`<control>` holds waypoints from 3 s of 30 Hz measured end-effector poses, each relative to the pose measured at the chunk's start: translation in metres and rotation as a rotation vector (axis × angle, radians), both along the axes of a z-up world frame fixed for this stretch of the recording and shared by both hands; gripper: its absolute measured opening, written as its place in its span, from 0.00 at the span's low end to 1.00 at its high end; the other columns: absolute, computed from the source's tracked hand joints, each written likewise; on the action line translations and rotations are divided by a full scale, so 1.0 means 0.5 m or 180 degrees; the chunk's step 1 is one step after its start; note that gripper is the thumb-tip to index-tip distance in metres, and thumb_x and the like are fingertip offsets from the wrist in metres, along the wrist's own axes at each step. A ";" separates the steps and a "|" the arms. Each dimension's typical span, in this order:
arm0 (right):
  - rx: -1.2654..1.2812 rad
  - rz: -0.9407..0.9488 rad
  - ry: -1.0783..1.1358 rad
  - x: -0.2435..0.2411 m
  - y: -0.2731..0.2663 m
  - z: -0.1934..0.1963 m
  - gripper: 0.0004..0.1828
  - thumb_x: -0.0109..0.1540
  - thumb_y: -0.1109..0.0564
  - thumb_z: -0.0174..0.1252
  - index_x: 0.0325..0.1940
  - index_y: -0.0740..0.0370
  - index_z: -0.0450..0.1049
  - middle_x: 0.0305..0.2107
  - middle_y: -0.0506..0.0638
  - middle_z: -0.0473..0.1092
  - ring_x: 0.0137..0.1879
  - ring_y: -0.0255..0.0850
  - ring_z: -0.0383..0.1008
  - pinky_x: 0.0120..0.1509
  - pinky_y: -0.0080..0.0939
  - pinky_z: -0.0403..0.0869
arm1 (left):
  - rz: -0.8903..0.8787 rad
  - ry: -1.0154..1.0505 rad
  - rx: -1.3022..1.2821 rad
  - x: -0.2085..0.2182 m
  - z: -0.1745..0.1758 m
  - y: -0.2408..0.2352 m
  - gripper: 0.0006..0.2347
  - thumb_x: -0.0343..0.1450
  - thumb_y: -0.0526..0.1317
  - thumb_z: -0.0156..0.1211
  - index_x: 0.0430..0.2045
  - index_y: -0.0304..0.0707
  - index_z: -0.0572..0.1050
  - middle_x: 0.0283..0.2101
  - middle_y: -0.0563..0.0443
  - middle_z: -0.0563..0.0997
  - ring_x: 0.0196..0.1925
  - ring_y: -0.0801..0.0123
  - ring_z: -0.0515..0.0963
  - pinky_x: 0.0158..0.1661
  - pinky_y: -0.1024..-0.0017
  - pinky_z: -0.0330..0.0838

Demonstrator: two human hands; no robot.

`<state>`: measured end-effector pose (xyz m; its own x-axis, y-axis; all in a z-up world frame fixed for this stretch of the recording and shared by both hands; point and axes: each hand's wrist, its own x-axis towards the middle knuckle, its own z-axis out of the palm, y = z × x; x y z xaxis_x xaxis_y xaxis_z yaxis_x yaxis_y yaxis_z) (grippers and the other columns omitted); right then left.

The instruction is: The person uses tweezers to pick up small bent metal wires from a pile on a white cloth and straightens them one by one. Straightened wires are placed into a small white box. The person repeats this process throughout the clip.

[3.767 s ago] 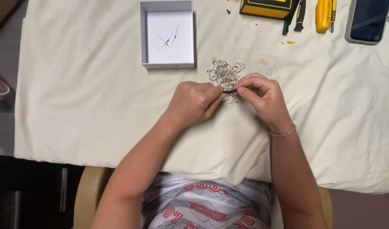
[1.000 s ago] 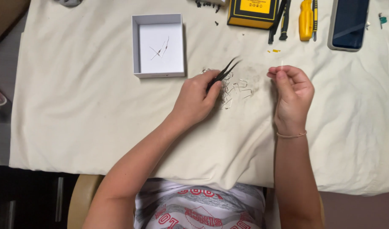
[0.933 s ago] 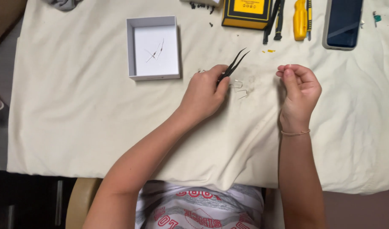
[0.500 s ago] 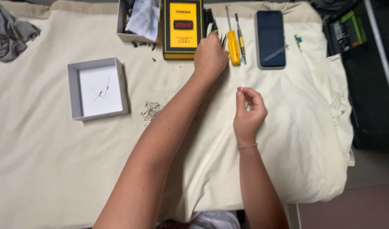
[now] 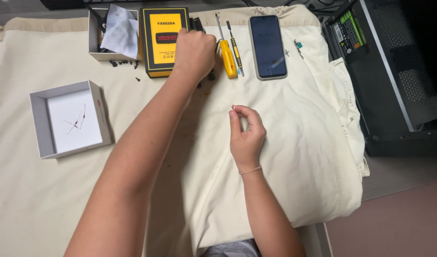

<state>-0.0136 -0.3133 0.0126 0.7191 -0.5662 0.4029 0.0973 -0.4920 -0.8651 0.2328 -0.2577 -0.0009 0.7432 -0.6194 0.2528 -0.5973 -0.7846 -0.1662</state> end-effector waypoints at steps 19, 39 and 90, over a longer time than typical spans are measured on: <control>-0.0133 0.0064 0.0050 -0.004 0.000 0.001 0.03 0.66 0.60 0.59 0.42 0.61 0.77 0.37 0.48 0.77 0.43 0.39 0.77 0.54 0.37 0.76 | 0.1253 0.0972 -0.0014 -0.025 0.013 -0.038 0.14 0.64 0.44 0.62 0.42 0.49 0.82 0.59 0.47 0.74 0.75 0.46 0.56 0.68 0.35 0.37; 0.1294 0.0783 0.0034 -0.013 0.036 0.010 0.04 0.70 0.61 0.58 0.48 0.63 0.73 0.40 0.51 0.76 0.45 0.31 0.75 0.58 0.33 0.76 | 0.0105 0.3473 -0.4628 -0.395 0.097 0.445 0.14 0.78 0.34 0.51 0.58 0.27 0.69 0.29 0.46 0.75 0.21 0.68 0.80 0.21 0.72 0.79; 0.2300 0.1638 0.0163 -0.010 0.265 0.018 0.19 0.69 0.70 0.55 0.44 0.57 0.50 0.37 0.58 0.72 0.39 0.48 0.84 0.45 0.46 0.88 | -0.0009 0.2771 -0.4258 -0.464 0.041 0.525 0.10 0.75 0.37 0.57 0.48 0.49 0.82 0.23 0.54 0.81 0.27 0.74 0.75 0.31 0.74 0.74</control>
